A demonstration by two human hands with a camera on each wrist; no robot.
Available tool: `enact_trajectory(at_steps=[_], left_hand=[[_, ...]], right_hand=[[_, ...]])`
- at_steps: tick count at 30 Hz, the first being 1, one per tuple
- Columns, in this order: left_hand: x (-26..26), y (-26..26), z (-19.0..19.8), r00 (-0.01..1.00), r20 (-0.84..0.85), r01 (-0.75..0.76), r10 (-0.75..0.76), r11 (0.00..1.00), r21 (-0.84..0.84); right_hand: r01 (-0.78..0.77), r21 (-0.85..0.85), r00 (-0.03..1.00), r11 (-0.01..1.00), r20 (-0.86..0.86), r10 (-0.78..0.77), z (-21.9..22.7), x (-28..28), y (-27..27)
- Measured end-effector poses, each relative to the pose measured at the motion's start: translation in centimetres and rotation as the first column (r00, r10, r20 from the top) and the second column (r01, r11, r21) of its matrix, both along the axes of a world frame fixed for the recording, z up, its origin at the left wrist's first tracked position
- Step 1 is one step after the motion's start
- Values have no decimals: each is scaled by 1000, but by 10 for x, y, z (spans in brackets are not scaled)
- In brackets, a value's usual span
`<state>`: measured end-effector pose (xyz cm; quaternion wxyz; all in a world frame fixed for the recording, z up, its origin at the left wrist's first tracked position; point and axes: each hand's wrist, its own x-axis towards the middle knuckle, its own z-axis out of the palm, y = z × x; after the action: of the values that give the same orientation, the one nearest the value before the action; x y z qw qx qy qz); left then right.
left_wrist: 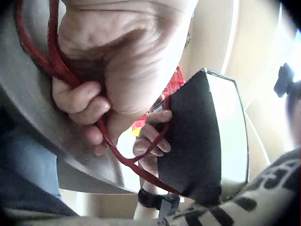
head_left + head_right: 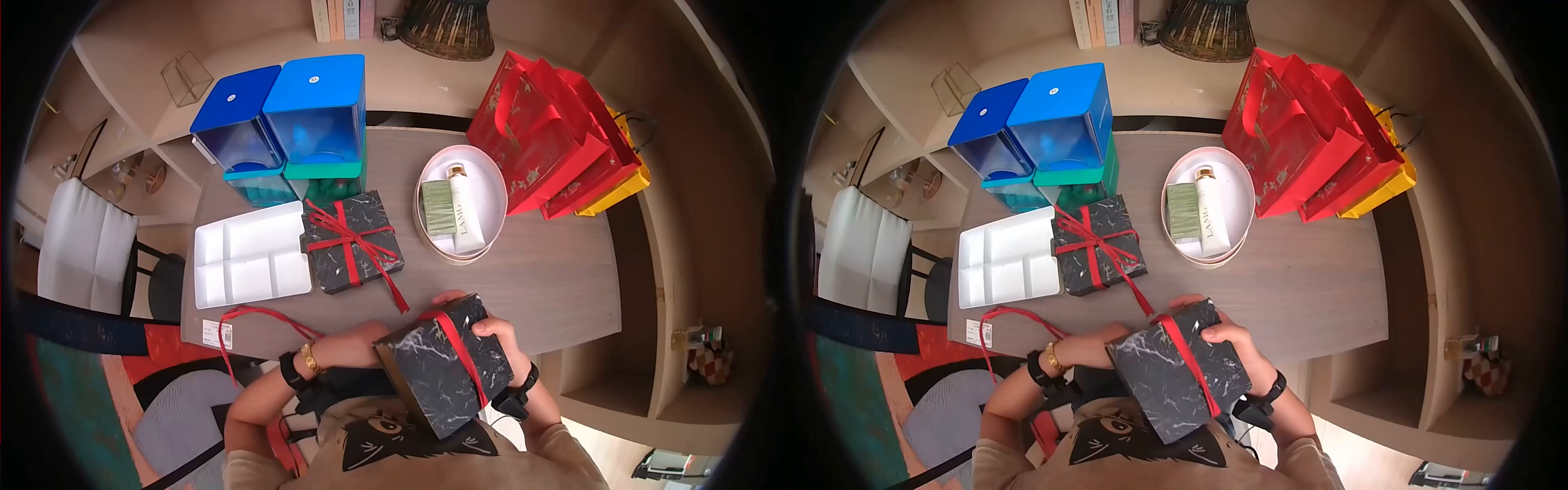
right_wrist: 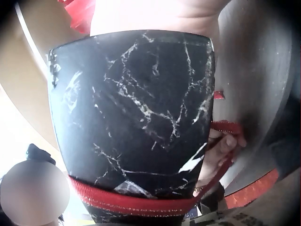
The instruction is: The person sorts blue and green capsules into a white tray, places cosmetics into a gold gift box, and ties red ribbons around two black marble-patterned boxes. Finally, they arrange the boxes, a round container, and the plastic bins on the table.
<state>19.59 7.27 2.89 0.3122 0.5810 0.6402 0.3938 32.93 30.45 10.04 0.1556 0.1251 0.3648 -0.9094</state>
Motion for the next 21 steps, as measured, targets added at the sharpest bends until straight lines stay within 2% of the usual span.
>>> enact_trajectory(at_steps=[3, 4, 7, 8, 11, 12, 14, 15, 18, 21], left_hand=[[-7, 10, -1, 985, 143, -79, 100, 986, -148], [-9, 11, 6, 999, 8, -50, 52, 979, -195], [2, 11, 33, 993, 44, -91, 108, 953, -291], [11, 7, 22, 985, -79, -164, 152, 971, -176], [37, -1, 16, 874, -444, -273, 195, 955, -118], [44, -3, 13, 823, -526, -286, 214, 957, -57], [43, -4, 7, 760, -576, -269, 301, 953, 142], [42, -4, 5, 726, -593, -252, 348, 937, 242], [32, -11, 5, 553, -756, -95, 351, 928, 361], [26, -15, 7, 465, -816, 93, 344, 897, 432]], right_hand=[[185, 45, 978, 982, 86, -188, 4, 2, -3], [313, 20, 941, 950, 130, -312, 11, 2, -8], [456, 83, 839, 886, 291, -459, -12, 7, 8], [530, 98, 794, 842, 290, -534, -17, 6, 8], [585, 118, 743, 802, 318, -589, -14, 4, 4], [569, 99, 757, 816, 325, -567, -16, 5, 4], [534, 59, 786, 843, 333, -521, -21, 5, 5], [516, 37, 798, 856, 343, -496, -18, 4, 4], [475, -13, 821, 880, 366, -438, -3, 4, -1], [468, -25, 824, 884, 375, -425, 10, 4, -6]])
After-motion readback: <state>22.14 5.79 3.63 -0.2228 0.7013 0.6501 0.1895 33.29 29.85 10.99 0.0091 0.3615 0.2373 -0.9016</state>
